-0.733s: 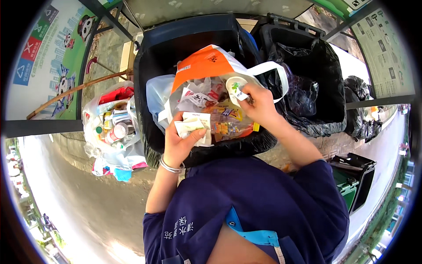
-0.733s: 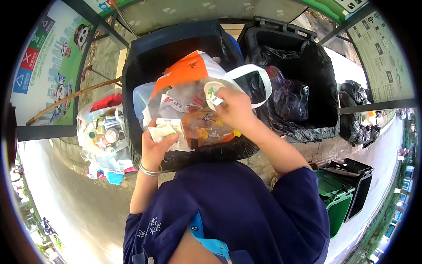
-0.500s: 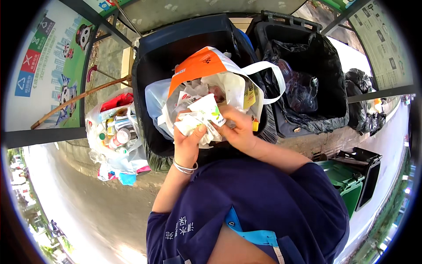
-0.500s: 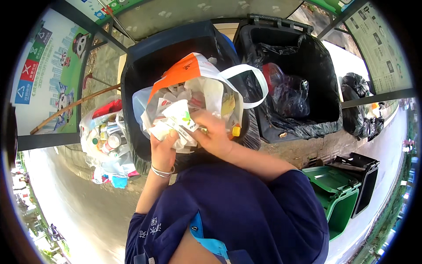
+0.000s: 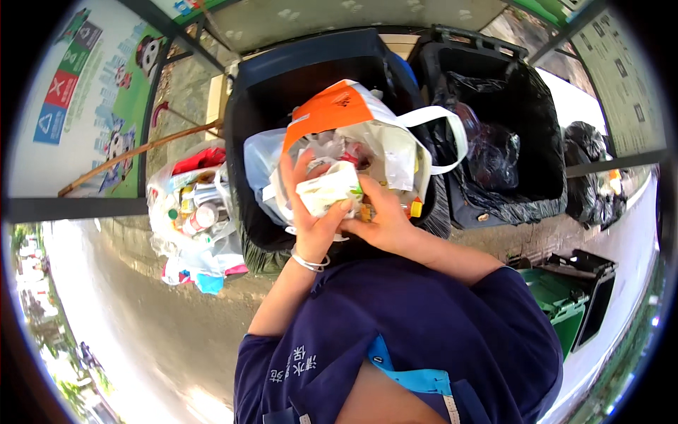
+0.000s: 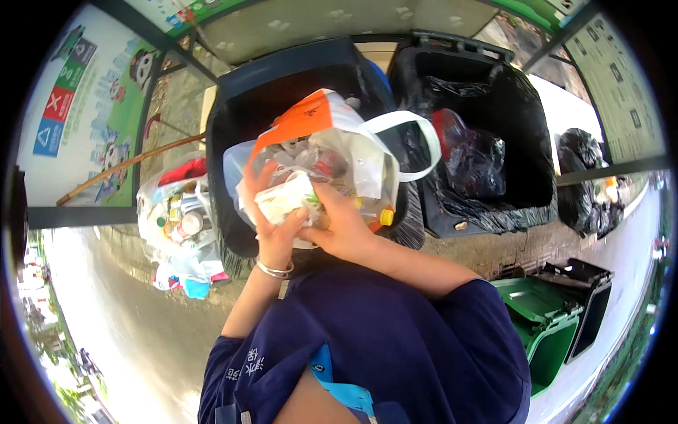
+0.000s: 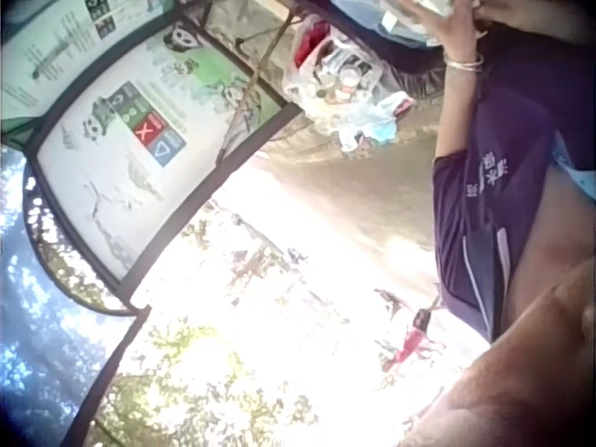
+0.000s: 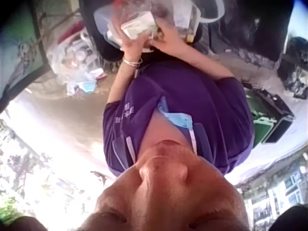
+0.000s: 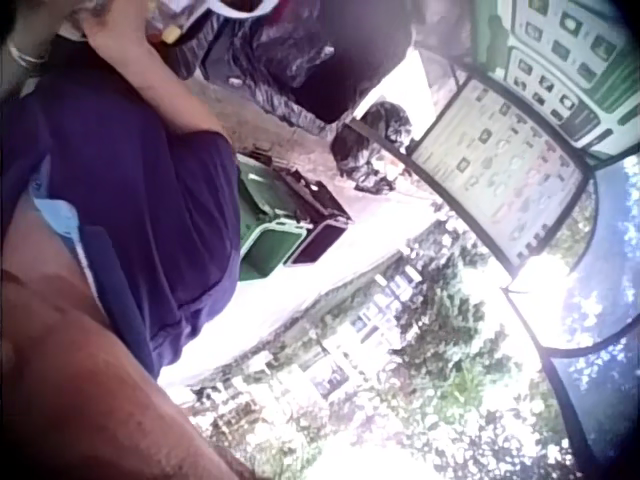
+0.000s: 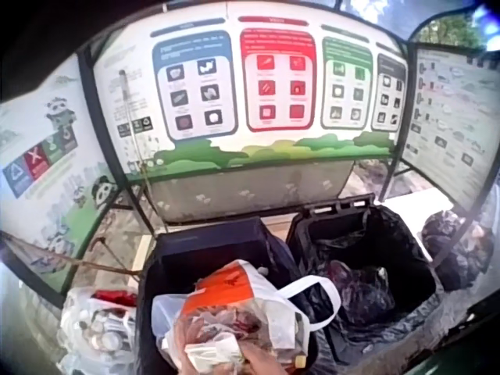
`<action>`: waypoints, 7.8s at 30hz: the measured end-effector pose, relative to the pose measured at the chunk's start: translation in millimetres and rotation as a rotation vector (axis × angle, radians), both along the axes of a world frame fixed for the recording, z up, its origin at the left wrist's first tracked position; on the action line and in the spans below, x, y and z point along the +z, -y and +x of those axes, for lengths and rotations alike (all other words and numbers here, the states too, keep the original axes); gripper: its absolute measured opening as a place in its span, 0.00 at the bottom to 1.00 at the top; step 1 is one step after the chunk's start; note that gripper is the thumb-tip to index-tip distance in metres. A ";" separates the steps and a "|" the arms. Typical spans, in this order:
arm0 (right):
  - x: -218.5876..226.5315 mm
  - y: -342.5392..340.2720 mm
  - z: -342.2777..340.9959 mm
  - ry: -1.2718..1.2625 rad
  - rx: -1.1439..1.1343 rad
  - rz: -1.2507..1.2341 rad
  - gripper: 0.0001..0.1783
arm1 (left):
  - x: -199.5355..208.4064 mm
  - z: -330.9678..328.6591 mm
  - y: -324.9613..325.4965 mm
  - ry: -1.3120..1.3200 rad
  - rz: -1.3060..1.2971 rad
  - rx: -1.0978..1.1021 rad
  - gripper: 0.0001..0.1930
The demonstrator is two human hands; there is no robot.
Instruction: The person ties up a full trash bag inside a bin, stacks it onto an outdoor pile of trash bags, picks up loose litter from the ground, and sorts plastic bottles and packaging from garbage bags into separate containers.
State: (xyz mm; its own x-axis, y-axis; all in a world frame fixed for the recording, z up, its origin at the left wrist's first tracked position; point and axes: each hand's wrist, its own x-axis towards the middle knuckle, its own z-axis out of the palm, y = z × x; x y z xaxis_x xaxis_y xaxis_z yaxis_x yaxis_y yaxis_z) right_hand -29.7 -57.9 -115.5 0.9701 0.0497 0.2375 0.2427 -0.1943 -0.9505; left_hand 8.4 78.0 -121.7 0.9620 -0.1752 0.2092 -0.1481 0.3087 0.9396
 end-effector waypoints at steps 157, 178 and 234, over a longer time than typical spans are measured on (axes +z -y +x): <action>-28.5 -11.5 13.5 -0.069 -0.200 0.120 0.11 | -24.4 37.3 -16.5 -0.214 0.064 0.041 0.11; 78.5 6.0 53.5 0.611 0.012 -0.471 0.11 | 23.8 -2.7 -97.6 -0.323 0.264 -0.170 0.10; -142.6 -553.1 265.0 0.105 0.486 -1.027 0.10 | -21.4 123.7 -429.7 -0.101 0.232 0.576 0.07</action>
